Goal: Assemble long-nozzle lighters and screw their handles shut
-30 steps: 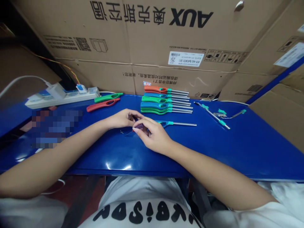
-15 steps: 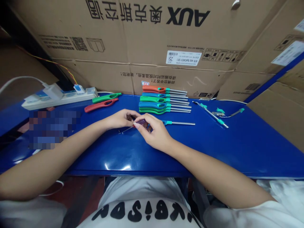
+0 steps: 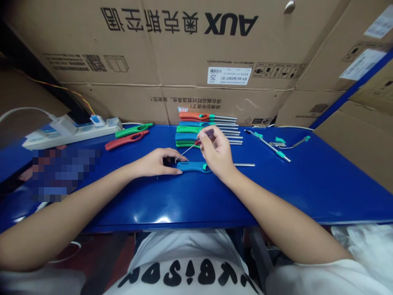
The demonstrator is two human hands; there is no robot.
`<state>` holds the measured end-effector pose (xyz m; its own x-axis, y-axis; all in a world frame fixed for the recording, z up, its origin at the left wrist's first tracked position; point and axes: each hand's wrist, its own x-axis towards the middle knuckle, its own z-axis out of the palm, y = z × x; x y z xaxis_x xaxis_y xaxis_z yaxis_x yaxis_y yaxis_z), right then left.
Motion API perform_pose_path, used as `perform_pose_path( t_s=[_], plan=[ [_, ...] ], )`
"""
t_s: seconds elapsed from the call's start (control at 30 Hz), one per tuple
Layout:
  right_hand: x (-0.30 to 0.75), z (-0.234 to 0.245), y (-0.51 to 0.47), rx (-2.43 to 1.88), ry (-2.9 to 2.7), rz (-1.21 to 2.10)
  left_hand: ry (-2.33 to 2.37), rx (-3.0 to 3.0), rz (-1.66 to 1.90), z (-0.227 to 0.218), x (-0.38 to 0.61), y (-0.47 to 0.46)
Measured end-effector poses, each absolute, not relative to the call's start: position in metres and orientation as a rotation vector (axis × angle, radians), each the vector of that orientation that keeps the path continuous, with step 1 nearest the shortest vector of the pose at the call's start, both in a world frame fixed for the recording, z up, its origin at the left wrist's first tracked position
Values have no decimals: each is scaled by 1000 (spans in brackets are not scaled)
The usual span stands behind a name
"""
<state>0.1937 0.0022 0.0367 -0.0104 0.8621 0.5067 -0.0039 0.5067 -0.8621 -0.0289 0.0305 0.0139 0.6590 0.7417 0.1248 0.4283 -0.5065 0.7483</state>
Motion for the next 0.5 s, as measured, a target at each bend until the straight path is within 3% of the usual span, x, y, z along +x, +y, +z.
perform_pose_path(
  t_s=[0.27, 0.5],
  plan=[
    [200, 39, 9, -825, -1329, 843, 876, 2050, 1007, 19, -15, 12],
    [201, 40, 11, -823, -1285, 884, 949, 1990, 1168, 22, -11, 4]
  ],
)
